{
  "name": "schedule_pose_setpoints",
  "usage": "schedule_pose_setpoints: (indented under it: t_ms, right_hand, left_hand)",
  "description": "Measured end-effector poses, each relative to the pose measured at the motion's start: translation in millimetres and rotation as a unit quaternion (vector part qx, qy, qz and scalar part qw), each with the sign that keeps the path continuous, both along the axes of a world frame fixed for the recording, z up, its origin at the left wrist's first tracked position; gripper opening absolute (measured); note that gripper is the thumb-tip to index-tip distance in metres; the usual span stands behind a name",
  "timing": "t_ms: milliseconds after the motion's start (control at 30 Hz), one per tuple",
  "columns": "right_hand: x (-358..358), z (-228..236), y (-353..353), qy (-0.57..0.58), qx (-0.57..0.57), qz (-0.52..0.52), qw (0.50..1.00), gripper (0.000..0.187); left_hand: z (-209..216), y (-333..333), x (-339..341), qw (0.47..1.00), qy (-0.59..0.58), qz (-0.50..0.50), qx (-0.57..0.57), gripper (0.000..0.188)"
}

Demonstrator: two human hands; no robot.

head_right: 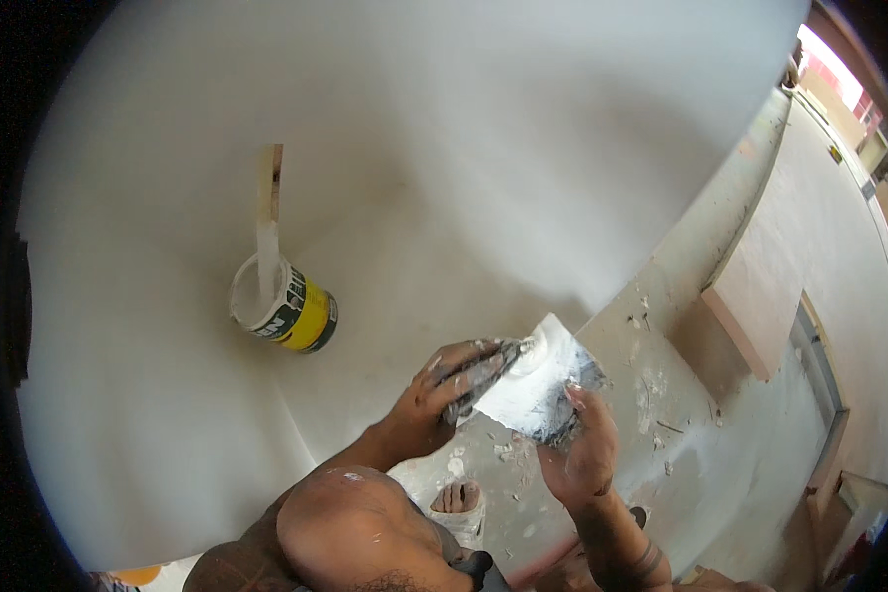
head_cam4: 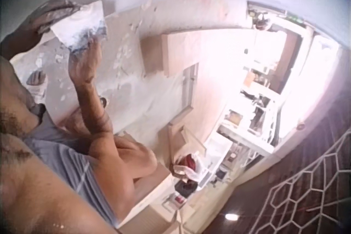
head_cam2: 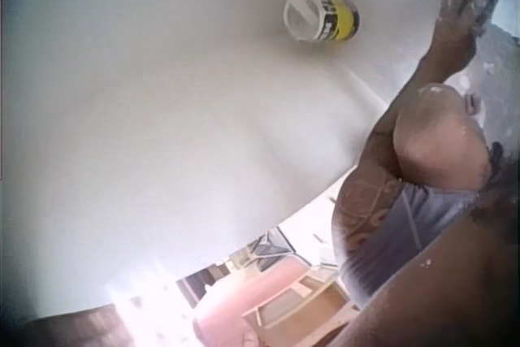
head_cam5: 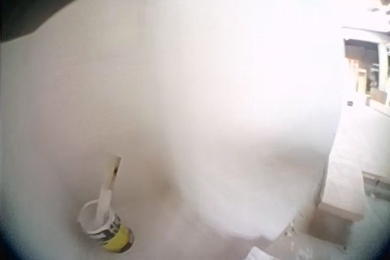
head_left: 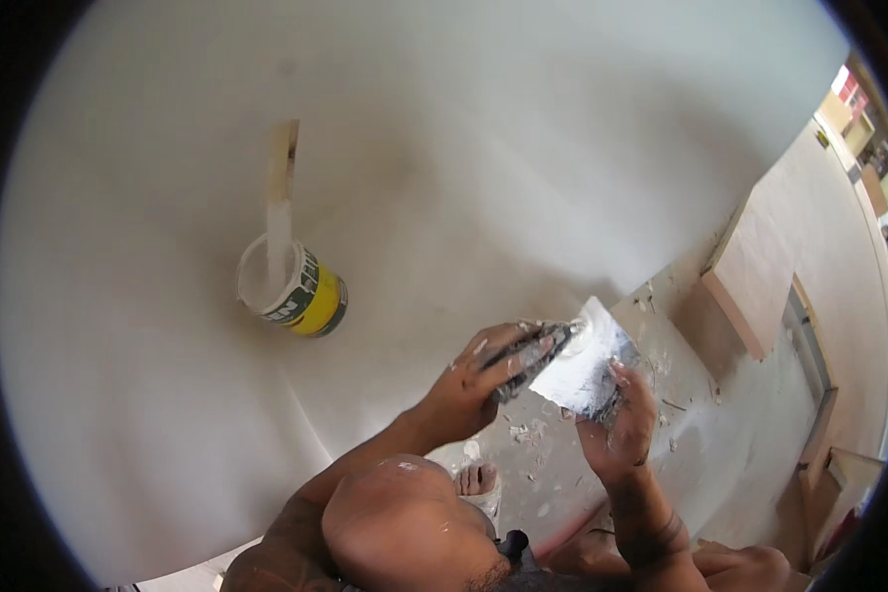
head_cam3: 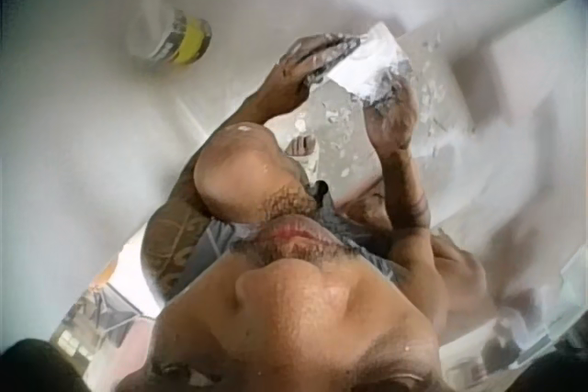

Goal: Applying and smoothing joint compound onto a curved wall surface using putty knives.

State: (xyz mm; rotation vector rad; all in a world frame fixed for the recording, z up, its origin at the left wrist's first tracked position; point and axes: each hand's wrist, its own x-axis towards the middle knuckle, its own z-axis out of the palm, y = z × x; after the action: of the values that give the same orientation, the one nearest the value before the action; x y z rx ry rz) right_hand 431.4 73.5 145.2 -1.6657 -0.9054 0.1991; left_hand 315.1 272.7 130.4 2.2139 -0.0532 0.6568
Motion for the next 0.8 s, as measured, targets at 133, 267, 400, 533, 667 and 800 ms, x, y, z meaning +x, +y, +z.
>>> schedule_pose_setpoints:
  t_ms: [133, 267, 400, 533, 667, 800]
  right_hand:
    - [-3, 16, 14, 0.023, 0.155, -0.017, 0.988, 0.05]
    - [29, 37, 33, -0.293, 0.097, 0.23, 0.923, 0.046]
    - [28, 13, 51, -0.409, -0.083, 0.229, 0.879, 0.049]
    - [32, -1, 63, -0.332, -0.214, 0.114, 0.912, 0.059]
    - [35, -35, 53, -0.286, -0.296, 0.178, 0.894, 0.069]
    - [27, -41, 54, -0.231, -0.27, 0.167, 0.92, 0.064]
  left_hand:
    - [-12, 17, -6, 0.91, 0.06, 0.085, -0.402, 0.035]
    - [-30, 23, -1, 0.533, 0.098, 0.018, -0.84, 0.038]
    - [-16, 7, 1, 0.498, 0.066, -0.06, -0.863, 0.041]
    - [-28, 36, -14, 0.528, -0.012, -0.001, -0.849, 0.043]
    - [4, 100, -4, 0.695, -0.141, 0.109, -0.697, 0.05]
    - [21, 231, 34, 0.862, -0.126, 0.336, -0.357, 0.053]
